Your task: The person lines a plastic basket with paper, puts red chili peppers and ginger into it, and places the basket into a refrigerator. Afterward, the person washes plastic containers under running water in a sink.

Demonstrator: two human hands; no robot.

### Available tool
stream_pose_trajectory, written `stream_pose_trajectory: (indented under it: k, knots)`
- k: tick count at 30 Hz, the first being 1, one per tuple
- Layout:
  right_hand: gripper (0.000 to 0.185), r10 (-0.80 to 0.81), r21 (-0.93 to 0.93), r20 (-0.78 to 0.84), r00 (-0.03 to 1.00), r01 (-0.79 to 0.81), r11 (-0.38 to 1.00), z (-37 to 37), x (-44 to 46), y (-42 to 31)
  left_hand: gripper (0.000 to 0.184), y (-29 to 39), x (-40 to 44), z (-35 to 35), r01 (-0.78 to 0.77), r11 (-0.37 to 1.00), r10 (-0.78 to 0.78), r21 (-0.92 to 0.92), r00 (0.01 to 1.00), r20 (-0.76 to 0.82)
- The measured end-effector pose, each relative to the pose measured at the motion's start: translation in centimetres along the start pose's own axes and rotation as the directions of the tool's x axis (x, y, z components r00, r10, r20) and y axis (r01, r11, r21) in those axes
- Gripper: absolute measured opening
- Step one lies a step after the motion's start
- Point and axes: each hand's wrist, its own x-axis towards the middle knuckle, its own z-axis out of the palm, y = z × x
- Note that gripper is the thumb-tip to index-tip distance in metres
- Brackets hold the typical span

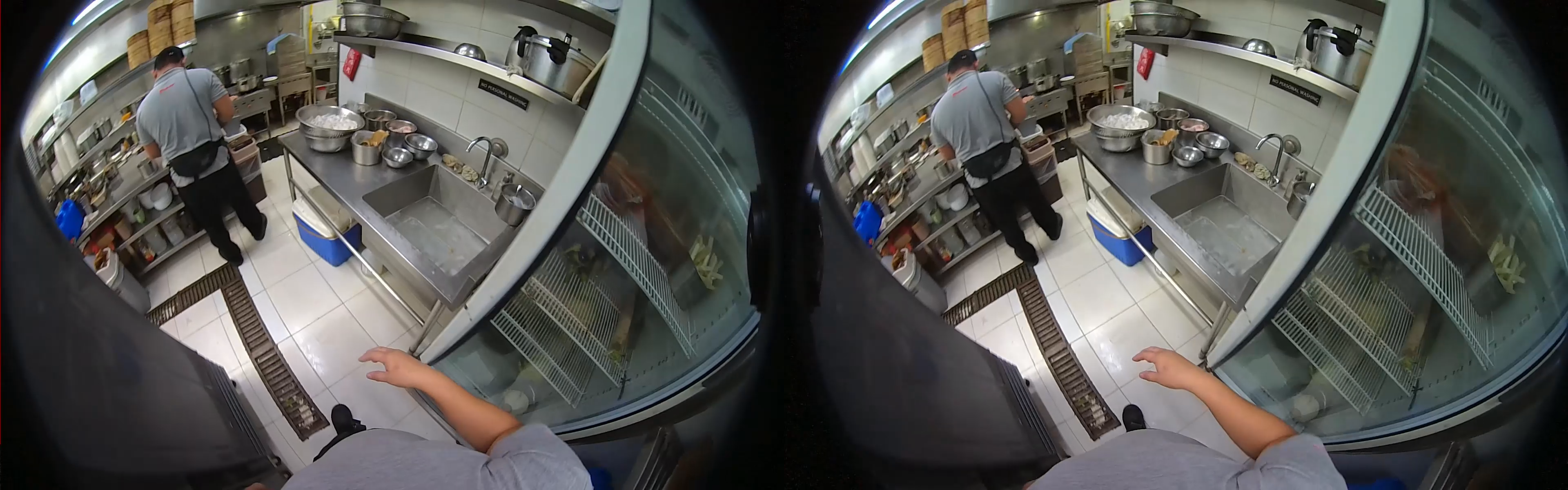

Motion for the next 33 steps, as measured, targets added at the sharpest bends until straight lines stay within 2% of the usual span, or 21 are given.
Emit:
stream_pose_trajectory:
  k: [3, 4, 5, 6, 7, 8, 9, 10, 12, 16, 18, 19, 21, 22, 23, 24, 25, 28, 31, 32, 33]
  knots:
    - [0.042, 0.045, -0.207, 0.0, 0.999, -0.044, 0.977, -1.2, 6.5, 2.6, 0.031, 3.7, 5.2, -0.8, -0.028, 0.998, 0.029, -0.056, 1.0, 0.009]
    - [0.043, 0.092, -0.348, 0.019, 0.996, -0.079, 0.934, -1.7, 7.9, 3.1, 0.034, 2.4, 16.0, -1.0, -0.012, 0.995, -0.015, 0.103, 0.966, 0.26]
    - [0.043, 0.112, -0.331, 0.018, 0.994, -0.1, 0.938, -2.5, 8.9, 3.1, 0.035, 5.2, 18.9, 0.1, -0.348, 0.893, 0.321, 0.286, 0.937, 0.137]
    - [0.044, 0.118, -0.287, -0.042, 0.992, -0.125, 0.95, -3.6, 9.6, 3.2, 0.043, 9.0, 22.6, -1.0, -0.549, 0.453, 0.484, 0.702, 0.813, 0.324]
    - [0.045, 0.126, -0.241, -0.105, 0.986, -0.149, 0.959, -4.3, 10.0, 3.5, 0.048, 12.9, 25.2, -1.8, -0.278, 0.904, 0.229, 0.325, 0.956, 0.181]
    - [0.045, 0.145, -0.223, -0.115, 0.983, -0.168, 0.96, -4.9, 10.2, 4.2, 0.048, 17.7, 26.1, -3.5, -0.24, 0.917, 0.191, 0.318, 0.966, 0.176]
    - [0.045, 0.186, -0.172, -0.152, 0.971, -0.211, 0.962, -5.4, 10.2, 5.0, 0.049, 21.4, 27.1, -4.6, -0.33, 0.91, 0.32, 0.251, 0.944, 0.08]
    - [0.045, 0.227, -0.12, -0.188, 0.955, -0.252, 0.96, -5.9, 10.2, 5.9, 0.043, 25.7, 26.3, -6.3, -0.574, 0.773, 0.599, 0.27, 0.8, -0.015]
    - [0.045, 0.262, -0.138, -0.246, 0.933, -0.301, 0.944, -6.9, 10.4, 8.2, 0.049, 33.3, 29.5, -8.0, -0.56, 0.798, 0.567, 0.221, 0.823, 0.039]
    - [0.047, 0.492, 0.312, -0.588, 0.642, -0.381, 0.87, -11.2, 14.3, 16.1, 0.044, 48.5, 28.6, -9.1, -0.726, 0.685, 0.728, 0.062, 0.685, -0.02]
    - [0.047, 0.662, 0.64, -0.644, 0.385, -0.204, 0.741, -14.1, 17.6, 21.6, 0.042, 56.8, 25.0, -9.4, -0.728, 0.685, 0.727, 0.003, 0.684, 0.059]
    - [0.047, 0.673, 0.652, -0.638, 0.375, -0.203, 0.731, -15.9, 18.9, 23.7, 0.042, 60.3, 24.9, -9.0, -0.782, 0.623, 0.781, -0.025, 0.62, 0.074]
    - [0.049, 0.702, 0.695, -0.701, 0.122, -0.104, 0.712, -20.5, 21.4, 28.0, 0.042, 67.1, 24.7, -8.1, -0.833, 0.551, 0.833, -0.052, 0.546, 0.089]
    - [0.049, 0.704, 0.697, -0.701, 0.115, -0.099, 0.71, -22.5, 22.7, 31.4, 0.041, 70.6, 24.1, -8.2, -0.927, 0.372, 0.927, 0.05, 0.374, 0.037]
    - [0.054, 0.719, 0.669, -0.686, 0.11, -0.295, 0.683, -24.9, 24.1, 35.7, 0.04, 74.6, 23.6, -8.4, -0.972, 0.172, 0.985, 0.158, 0.175, 0.004]
    - [0.06, 0.736, 0.615, -0.669, 0.102, -0.481, 0.625, -27.7, 25.5, 39.2, 0.039, 78.4, 23.5, -8.6, -0.97, 0.208, 0.975, 0.124, 0.215, 0.049]
    - [0.06, 0.737, 0.619, -0.669, 0.096, -0.477, 0.624, -31.0, 26.9, 41.4, 0.039, 82.2, 24.1, -8.8, -0.973, 0.123, 0.989, 0.196, 0.138, 0.06]
    - [0.076, 0.472, 0.239, -0.88, 0.048, -0.814, 0.529, -40.1, 29.0, 46.0, 0.037, 91.3, 28.5, -8.3, -0.961, -0.028, 0.987, 0.276, 0.016, 0.158]
    - [0.076, 0.184, -0.022, -0.978, 0.1, -0.923, 0.384, -48.9, 29.3, 48.1, 0.034, 97.1, 34.2, -7.3, -0.969, 0.02, 0.966, 0.246, 0.082, 0.246]
    - [0.076, 0.206, -0.02, -0.973, 0.106, -0.925, 0.38, -49.9, 28.8, 51.9, 0.033, 98.2, 35.7, -6.7, -0.973, 0.055, 0.945, 0.223, 0.123, 0.303]
    - [0.076, 0.303, -0.133, -0.932, 0.196, -0.967, 0.218, -50.1, 27.8, 56.8, 0.035, 99.0, 36.6, -6.4, -0.97, 0.11, 0.931, 0.219, 0.178, 0.319]
